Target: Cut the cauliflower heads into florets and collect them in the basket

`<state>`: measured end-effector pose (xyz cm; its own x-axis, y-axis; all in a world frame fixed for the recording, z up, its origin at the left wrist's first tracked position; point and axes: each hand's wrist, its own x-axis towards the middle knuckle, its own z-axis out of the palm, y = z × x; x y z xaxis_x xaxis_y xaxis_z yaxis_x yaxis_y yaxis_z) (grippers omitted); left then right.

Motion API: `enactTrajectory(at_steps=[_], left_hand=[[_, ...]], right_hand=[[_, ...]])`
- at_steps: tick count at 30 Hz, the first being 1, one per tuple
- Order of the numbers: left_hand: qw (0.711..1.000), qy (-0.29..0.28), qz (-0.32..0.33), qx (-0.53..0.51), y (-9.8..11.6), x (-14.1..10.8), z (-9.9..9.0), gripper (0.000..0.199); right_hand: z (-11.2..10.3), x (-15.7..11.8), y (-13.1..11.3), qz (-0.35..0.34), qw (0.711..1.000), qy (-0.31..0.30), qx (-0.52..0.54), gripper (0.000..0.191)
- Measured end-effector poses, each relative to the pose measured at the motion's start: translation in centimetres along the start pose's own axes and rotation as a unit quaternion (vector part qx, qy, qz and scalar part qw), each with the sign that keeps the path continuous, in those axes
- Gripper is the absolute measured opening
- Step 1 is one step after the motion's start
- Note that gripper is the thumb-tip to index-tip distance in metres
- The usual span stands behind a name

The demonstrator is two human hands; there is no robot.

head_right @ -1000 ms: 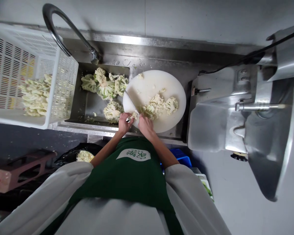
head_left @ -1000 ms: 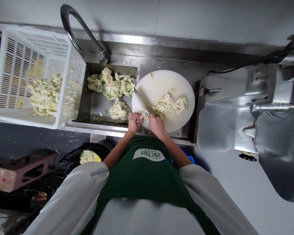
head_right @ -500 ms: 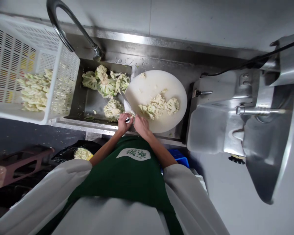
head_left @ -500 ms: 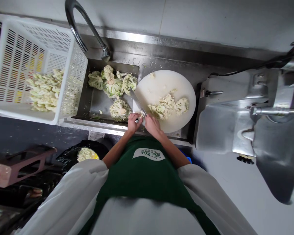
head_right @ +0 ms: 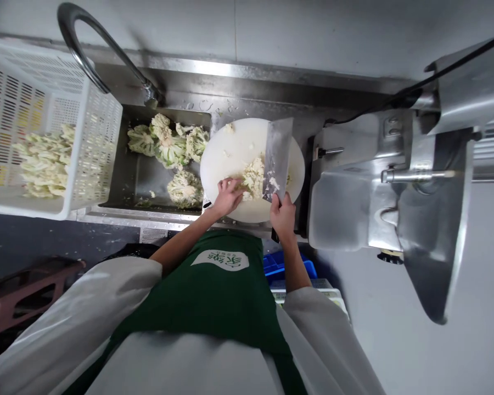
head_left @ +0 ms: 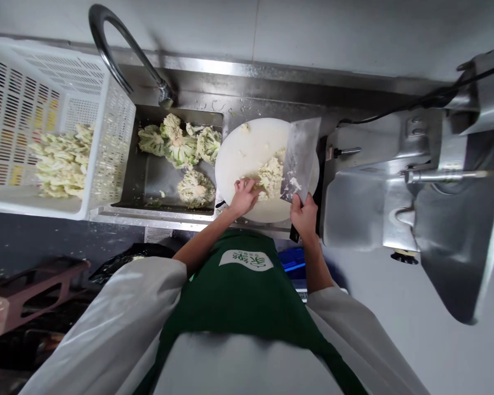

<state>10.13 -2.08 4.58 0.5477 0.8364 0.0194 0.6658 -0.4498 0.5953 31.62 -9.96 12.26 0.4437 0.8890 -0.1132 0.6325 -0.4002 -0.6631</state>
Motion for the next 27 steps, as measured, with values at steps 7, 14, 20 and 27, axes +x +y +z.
enactTrajectory(at_steps=[7,14,20,27], left_hand=[[0.954,0.055,-0.038,-0.292,-0.6,1.0,-1.6,0.033],[0.788,0.082,-0.222,-0.568,-2.7,0.9,-5.9,0.045],[0.884,0.076,-0.28,-0.366,-8.4,1.4,-8.8,0.024],[0.969,0.203,-0.114,-0.075,-9.2,3.0,-6.9,0.013]], right_hand=[[0.0,-2.6,2.4,0.06,0.995,0.024,0.074,0.038],[1.5,-2.9,1.4,0.052,0.996,-0.003,0.079,0.032],[2.2,-2.3,-1.1,0.02,0.998,-0.066,-0.014,0.033],[3.7,-0.8,-3.9,-0.006,0.992,-0.111,-0.062,0.034]])
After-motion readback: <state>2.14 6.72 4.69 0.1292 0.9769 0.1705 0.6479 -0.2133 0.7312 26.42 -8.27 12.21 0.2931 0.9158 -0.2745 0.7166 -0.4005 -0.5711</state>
